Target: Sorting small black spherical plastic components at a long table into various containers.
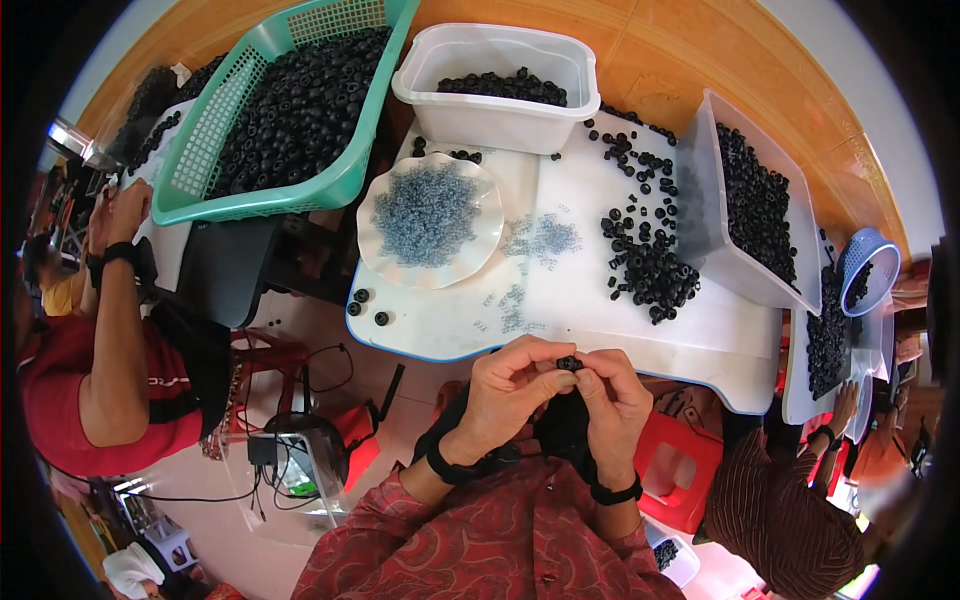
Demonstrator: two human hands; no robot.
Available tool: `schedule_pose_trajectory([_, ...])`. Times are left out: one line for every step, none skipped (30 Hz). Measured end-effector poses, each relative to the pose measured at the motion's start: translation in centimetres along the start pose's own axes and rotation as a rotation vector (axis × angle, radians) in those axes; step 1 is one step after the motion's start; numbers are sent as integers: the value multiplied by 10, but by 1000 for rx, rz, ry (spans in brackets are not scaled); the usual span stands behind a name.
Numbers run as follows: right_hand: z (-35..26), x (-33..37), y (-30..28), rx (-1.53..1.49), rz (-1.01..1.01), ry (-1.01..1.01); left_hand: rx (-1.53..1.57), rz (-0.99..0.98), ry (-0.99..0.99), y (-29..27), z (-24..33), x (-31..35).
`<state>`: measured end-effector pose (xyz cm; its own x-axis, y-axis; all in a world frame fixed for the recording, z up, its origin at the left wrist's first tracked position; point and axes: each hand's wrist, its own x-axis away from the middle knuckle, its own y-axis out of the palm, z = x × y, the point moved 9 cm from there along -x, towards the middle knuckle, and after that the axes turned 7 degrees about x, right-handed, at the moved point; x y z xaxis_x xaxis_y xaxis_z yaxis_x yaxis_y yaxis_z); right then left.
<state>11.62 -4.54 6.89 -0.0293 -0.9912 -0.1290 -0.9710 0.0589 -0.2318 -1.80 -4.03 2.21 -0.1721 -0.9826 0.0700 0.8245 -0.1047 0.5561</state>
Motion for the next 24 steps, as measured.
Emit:
schedule_pose_trajectory([0,0,0,-3,3,-3,1,-7,-9,0,0,0])
schedule_pose_trajectory([1,0,0,-5,5,-6,-4,-13,-1,0,1,0])
schedule_pose_trajectory([1,0,0,-8,7,-9,-8,-18,6,1,2,0])
schedule_pose_trajectory([2,0,0,-10,6,-8,-12,-24,13,1,3,-1])
schedule_pose_trajectory([2,0,0,-12,5,-6,-25,-26,27,1,4,0])
schedule_pose_trajectory([3,0,0,-14,4,-4,-38,-28,40,1,4,0])
schedule_pose_trajectory([4,0,0,-16,2,-1,-51,-31,54,1,5,0])
schedule_pose_trajectory([6,0,0,-19,-1,3,-27,-15,36,0,4,0])
schedule_pose_trajectory([7,0,0,-21,-3,7,-3,1,17,-1,3,1])
schedule_pose_trajectory([8,0,1,-28,-5,17,20,17,-1,-2,2,1])
schedule_pose_trajectory([8,0,1,-35,-7,28,30,21,0,-2,2,1])
schedule_pose_trajectory([9,0,1,-42,-8,38,39,25,0,-2,3,1])
schedule_pose_trajectory([9,0,2,-41,-6,34,48,29,1,-2,3,1])
schedule_pose_trajectory([9,0,2,-41,-3,28,17,22,9,-2,3,1])
schedule_pose_trajectory([8,0,2,-41,0,23,-14,14,16,-3,2,1])
schedule_pose_trajectory([7,-1,2,-16,1,19,-45,6,24,-4,2,1])
schedule_pose_trajectory([5,-1,2,8,2,14,-57,7,22,-4,2,1])
schedule_pose_trajectory([3,-1,2,33,3,9,-69,8,20,-4,3,0])
schedule_pose_trajectory([2,-1,2,53,6,-7,-81,9,18,-5,4,0])
schedule_pose_trajectory([0,-1,2,73,8,-24,-80,6,12,-5,4,-1])
schedule_pose_trajectory([-1,-1,2,93,10,-41,-79,2,6,-6,3,-2])
schedule_pose_trajectory([-3,-1,2,120,16,-62,-78,-1,0,-6,3,-2])
schedule_pose_trajectory([-4,-1,3,148,21,-83,-59,-2,-8,-7,3,-2])
schedule_pose_trajectory([-5,-1,3,175,27,-104,-40,-2,-15,-7,2,-2])
